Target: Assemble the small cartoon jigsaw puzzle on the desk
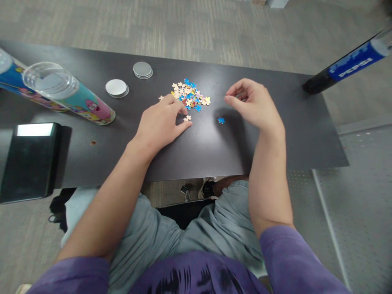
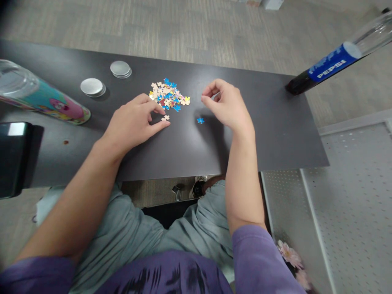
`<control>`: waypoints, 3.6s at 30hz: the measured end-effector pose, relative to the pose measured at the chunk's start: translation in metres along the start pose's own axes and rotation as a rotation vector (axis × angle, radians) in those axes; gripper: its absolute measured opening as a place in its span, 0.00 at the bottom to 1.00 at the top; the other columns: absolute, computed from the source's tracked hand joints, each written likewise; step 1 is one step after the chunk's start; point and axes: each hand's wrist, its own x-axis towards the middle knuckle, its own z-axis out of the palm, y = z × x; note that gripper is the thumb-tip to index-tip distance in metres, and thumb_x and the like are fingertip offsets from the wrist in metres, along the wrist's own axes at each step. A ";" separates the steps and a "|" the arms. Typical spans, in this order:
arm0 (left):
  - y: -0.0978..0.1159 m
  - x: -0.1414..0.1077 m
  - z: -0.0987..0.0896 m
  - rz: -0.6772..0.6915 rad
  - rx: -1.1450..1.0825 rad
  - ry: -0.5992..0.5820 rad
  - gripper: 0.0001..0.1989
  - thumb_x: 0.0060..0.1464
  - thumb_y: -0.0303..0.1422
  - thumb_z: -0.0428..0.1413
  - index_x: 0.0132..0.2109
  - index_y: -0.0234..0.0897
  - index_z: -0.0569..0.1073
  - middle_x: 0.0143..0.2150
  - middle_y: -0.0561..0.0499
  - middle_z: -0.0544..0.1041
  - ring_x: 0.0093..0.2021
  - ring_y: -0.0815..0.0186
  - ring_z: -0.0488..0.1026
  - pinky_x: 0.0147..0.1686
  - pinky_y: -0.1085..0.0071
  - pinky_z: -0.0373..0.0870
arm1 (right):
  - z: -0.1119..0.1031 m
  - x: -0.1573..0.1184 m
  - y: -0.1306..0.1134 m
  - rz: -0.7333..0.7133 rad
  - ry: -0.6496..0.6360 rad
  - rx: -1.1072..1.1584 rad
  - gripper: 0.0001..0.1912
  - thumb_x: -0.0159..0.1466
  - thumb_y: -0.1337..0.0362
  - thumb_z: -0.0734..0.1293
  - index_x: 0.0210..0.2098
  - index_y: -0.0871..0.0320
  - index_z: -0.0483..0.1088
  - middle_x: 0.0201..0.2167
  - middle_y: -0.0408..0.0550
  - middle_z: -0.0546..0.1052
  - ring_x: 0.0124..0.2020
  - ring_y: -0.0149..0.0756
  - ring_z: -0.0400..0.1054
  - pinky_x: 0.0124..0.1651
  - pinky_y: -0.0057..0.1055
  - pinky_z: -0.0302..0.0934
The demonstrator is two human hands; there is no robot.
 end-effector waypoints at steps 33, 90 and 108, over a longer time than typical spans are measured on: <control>-0.024 -0.008 -0.017 0.116 -0.133 0.040 0.07 0.73 0.37 0.71 0.55 0.47 0.88 0.53 0.47 0.91 0.48 0.50 0.87 0.52 0.53 0.81 | 0.023 -0.006 -0.011 -0.289 -0.436 -0.278 0.21 0.84 0.59 0.76 0.70 0.46 0.95 0.50 0.53 0.91 0.49 0.55 0.85 0.56 0.47 0.72; -0.012 0.008 0.004 0.055 -0.074 0.010 0.10 0.79 0.34 0.66 0.60 0.48 0.89 0.64 0.44 0.88 0.60 0.47 0.86 0.55 0.54 0.80 | 0.032 -0.003 -0.016 -0.261 -0.358 -0.165 0.08 0.79 0.63 0.76 0.54 0.48 0.88 0.41 0.47 0.81 0.41 0.50 0.73 0.52 0.47 0.67; -0.038 0.006 -0.011 -0.049 -0.173 0.047 0.06 0.74 0.38 0.66 0.50 0.49 0.89 0.45 0.49 0.91 0.42 0.54 0.82 0.48 0.54 0.77 | 0.028 -0.007 -0.021 -0.071 -0.358 0.147 0.12 0.72 0.50 0.82 0.45 0.48 0.80 0.44 0.49 0.87 0.45 0.50 0.77 0.55 0.47 0.73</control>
